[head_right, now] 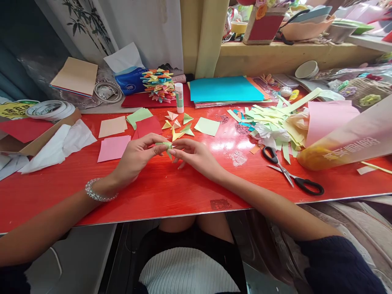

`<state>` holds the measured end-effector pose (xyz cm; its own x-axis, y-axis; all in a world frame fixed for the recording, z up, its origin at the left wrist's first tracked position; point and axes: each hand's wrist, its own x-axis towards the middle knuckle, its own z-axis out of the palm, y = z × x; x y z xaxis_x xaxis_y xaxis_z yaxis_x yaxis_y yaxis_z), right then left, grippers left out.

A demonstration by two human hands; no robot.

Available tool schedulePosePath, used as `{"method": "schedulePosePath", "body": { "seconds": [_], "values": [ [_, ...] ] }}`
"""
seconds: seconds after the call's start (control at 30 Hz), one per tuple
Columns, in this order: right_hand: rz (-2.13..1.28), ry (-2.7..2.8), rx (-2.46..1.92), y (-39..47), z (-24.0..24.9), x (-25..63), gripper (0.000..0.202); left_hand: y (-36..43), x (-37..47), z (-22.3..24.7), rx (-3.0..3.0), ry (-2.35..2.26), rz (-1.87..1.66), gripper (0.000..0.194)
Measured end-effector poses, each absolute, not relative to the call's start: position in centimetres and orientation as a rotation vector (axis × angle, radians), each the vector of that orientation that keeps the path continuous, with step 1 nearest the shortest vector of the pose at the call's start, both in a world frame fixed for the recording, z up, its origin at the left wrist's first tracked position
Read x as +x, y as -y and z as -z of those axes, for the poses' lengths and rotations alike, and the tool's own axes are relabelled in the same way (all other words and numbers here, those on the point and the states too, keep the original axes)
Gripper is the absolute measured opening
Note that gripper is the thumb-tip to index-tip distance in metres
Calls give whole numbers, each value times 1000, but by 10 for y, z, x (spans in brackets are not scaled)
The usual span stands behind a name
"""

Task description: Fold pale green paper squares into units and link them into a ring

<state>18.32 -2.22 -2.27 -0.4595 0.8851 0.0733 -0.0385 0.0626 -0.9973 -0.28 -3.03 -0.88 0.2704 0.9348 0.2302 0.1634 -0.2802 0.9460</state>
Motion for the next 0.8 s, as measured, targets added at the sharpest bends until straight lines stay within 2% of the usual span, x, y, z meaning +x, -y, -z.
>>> {"method": "schedulePosePath", "body": {
  "seconds": [0.13,0.57,0.8],
  "values": [
    [-1578,1640,-823,24,22,183,28,30,-1,12,1600,-1058,-1104,17],
    [-1475,1652,-913,23,25,184,32,29,-2,10,1609,-1096,-1016,22],
    [-1563,1684,-949,21,23,185,32,29,-4,12,1600,-1143,-1044,23]
  ]
}}
